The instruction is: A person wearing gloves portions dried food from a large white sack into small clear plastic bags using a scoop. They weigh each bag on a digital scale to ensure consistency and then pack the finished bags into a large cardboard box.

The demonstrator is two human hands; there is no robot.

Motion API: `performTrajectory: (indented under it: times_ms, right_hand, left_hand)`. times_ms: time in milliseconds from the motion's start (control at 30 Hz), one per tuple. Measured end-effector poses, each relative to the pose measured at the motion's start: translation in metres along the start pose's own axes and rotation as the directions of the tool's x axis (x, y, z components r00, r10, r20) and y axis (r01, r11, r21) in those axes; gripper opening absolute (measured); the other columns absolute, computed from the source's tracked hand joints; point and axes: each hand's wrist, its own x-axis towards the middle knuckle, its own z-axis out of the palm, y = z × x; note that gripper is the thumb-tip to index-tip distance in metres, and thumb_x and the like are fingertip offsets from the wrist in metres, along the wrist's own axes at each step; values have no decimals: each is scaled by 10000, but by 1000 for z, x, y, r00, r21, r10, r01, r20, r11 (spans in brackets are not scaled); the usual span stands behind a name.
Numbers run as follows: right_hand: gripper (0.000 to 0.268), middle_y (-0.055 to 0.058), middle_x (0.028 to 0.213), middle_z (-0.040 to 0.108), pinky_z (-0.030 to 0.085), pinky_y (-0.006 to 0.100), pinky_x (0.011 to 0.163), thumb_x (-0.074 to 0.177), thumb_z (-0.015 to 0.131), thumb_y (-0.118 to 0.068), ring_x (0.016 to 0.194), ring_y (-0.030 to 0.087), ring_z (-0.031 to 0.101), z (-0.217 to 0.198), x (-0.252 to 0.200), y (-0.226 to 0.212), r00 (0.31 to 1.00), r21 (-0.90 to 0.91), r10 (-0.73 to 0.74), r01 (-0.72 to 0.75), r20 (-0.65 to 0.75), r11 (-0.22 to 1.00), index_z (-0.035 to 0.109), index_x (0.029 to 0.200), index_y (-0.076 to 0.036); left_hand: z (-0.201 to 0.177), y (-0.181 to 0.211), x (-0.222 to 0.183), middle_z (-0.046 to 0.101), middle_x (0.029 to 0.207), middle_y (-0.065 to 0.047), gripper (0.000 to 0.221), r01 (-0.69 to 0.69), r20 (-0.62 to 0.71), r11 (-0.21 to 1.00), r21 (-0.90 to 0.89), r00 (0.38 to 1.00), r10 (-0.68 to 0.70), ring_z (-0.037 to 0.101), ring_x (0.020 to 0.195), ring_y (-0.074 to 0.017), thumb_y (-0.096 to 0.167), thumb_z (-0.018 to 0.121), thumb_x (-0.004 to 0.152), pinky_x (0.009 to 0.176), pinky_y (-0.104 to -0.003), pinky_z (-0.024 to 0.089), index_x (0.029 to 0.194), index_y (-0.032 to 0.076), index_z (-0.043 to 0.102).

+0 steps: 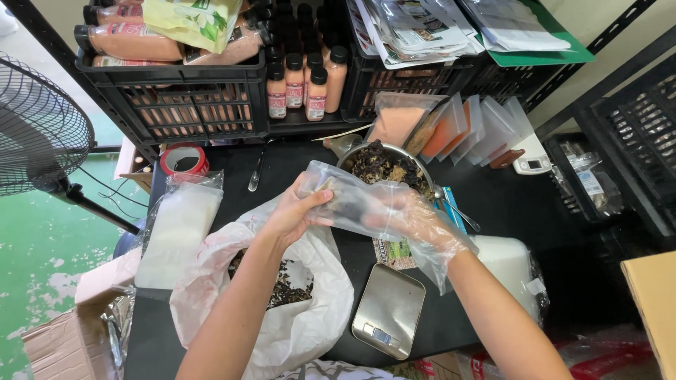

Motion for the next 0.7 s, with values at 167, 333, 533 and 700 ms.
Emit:
performTrajectory:
  times_ms: [167, 333, 533, 700]
  right_hand:
    - [434, 162, 1161, 652, 438, 313, 1107, 977, 576, -259, 1212, 243, 648, 1, 2, -23, 999, -125, 48, -50, -20, 991, 615, 1345, -32]
    - [387, 241, 1064, 678, 422, 551, 1136, 865, 779, -203, 1163, 372, 660, -18, 13, -3, 999, -221, 50, -48, 0, 974, 694, 1193, -15]
    - [368, 147, 1080, 671, 447, 577, 1090, 845, 802, -387, 1108, 312, 675, -3, -7, -36, 985, -235, 88, -51, 149, 971, 793, 919, -27]
    - [350, 165, 1146, 564, 315, 321, 1194, 965, 641, -273, 1261, 265, 573, -26, 19, 12, 997, -204, 30, -13, 77, 979, 722, 1102, 39]
  left_hand:
    - [9, 8, -7, 691, 1049, -185, 573, -3, 4, 999, 40, 1000, 3, 749, 818, -367, 26, 834, 778, 547, -504, 659, 1270, 80, 547]
    - [3, 3, -4, 692, 1056, -177, 546, 0, -2, 998, 60, 1000, 1, 748, 829, -360, 31, 842, 773, 557, -504, 660, 1239, 84, 563]
    - [2, 2, -7, 704, 1054, -183, 539, 29, 36, 996, 83, 999, -32, 755, 820, -350, 22, 849, 762, 561, -493, 662, 1218, 82, 568]
    - [9, 4, -10, 686, 1075, -179, 512, 6, -34, 998, 66, 999, -4, 748, 854, -358, 42, 823, 800, 576, -491, 664, 1229, 77, 546]
